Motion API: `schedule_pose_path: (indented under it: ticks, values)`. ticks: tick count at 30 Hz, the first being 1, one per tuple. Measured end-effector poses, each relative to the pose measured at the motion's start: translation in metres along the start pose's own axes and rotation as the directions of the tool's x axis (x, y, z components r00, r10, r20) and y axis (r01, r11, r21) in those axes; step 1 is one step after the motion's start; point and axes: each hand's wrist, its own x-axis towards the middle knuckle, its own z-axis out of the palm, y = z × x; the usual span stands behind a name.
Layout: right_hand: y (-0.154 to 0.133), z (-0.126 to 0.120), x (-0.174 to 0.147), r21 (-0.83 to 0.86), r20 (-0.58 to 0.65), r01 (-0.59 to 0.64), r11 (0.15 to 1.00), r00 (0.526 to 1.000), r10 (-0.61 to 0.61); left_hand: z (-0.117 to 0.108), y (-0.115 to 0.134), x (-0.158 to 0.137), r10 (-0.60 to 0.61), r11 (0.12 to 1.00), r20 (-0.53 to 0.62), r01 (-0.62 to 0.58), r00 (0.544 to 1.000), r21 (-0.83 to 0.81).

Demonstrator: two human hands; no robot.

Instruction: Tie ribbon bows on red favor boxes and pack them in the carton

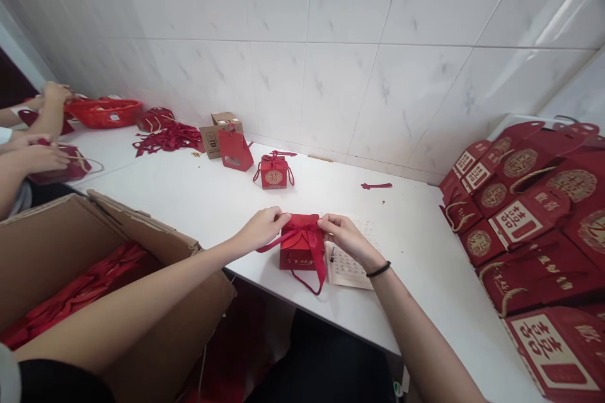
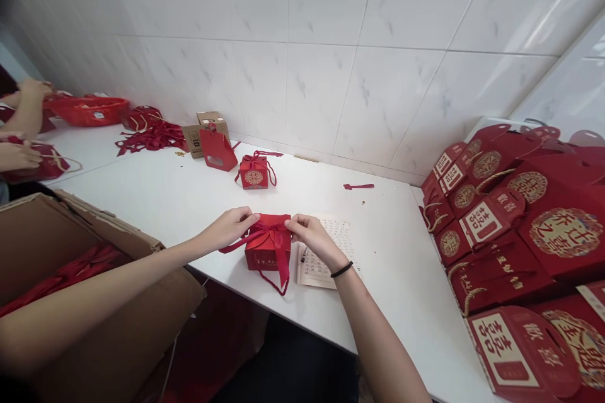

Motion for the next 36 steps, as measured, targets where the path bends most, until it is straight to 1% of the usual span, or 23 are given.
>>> schedule_pose_path:
  ticks: [3, 6, 8, 10, 12, 15, 17, 19, 22, 24, 25, 27, 32, 34, 36]
  values:
    - [0.004, 0.002, -0.001, 0.134, -0.015, -0.024, 0.991, 1.0, 0.026, 0.004, -0.003, 0.0, -0.006, 0.999, -0.052, 0.003, 0.999, -0.047]
    - [0.004, 0.003, -0.002, 0.191, -0.026, -0.025, 0.981, 0.999, 0.031, 0.003, -0.004, 0.001, -0.016, 0.978, -0.013, 0.013, 1.0, -0.208]
    - [0.005, 0.003, -0.002, 0.203, -0.03, -0.024, 0.979, 0.999, 0.031, 0.002, -0.004, 0.002, 0.007, 0.947, 0.017, -0.001, 1.0, -0.323]
    - [0.006, 0.003, -0.001, 0.21, -0.03, -0.021, 0.977, 0.999, 0.028, 0.0, -0.004, 0.003, 0.037, 0.932, 0.015, -0.03, 0.999, -0.362]
    - [0.007, 0.004, 0.0, 0.21, -0.037, -0.011, 0.978, 0.999, 0.019, -0.002, -0.003, 0.003, 0.084, 0.945, -0.012, -0.084, 0.996, -0.316]
    - [0.009, 0.005, 0.001, 0.187, -0.045, 0.017, 0.982, 0.999, -0.009, -0.006, -0.003, 0.003, 0.165, 0.965, -0.064, -0.174, 0.984, -0.196]
    - [0.01, 0.005, 0.002, 0.162, -0.038, 0.031, 0.986, 0.999, -0.025, -0.007, -0.003, 0.003, 0.182, 0.972, -0.078, -0.191, 0.98, -0.14]
    - [0.011, 0.004, 0.002, 0.143, -0.033, 0.04, 0.989, 0.999, -0.036, -0.008, -0.003, 0.003, 0.16, 0.981, -0.066, -0.166, 0.985, -0.096]
    - [0.013, 0.002, 0.002, 0.121, -0.038, 0.055, 0.991, 0.998, -0.05, -0.009, -0.003, 0.003, 0.025, 0.999, -0.023, -0.026, 0.999, -0.035]
    - [0.015, 0.001, 0.003, 0.105, -0.03, 0.056, 0.993, 0.998, -0.053, -0.01, -0.003, 0.003, -0.058, 0.997, 0.038, 0.06, 0.998, -0.044]
    - [0.016, 0.001, 0.003, 0.099, -0.022, 0.054, 0.994, 0.998, -0.052, -0.01, -0.003, 0.003, -0.074, 0.995, 0.075, 0.079, 0.994, -0.067]
    - [0.017, 0.0, 0.003, 0.09, -0.003, 0.053, 0.994, 0.999, -0.053, -0.012, -0.003, 0.004, -0.045, 0.988, 0.121, 0.062, 0.992, -0.14]
    - [0.011, 0.003, 0.001, 0.037, 0.005, 0.06, 0.998, 0.998, -0.06, -0.015, -0.005, 0.008, 0.08, 0.964, 0.096, -0.052, 0.992, -0.261]
    - [0.008, 0.005, 0.0, 0.012, -0.018, 0.065, 0.998, 0.998, -0.064, -0.016, -0.005, 0.008, 0.09, 0.958, 0.089, -0.062, 0.992, -0.279]
    - [0.006, 0.007, -0.001, 0.005, -0.039, 0.067, 0.998, 0.997, -0.066, -0.016, -0.005, 0.009, 0.069, 0.962, 0.087, -0.043, 0.994, -0.269]
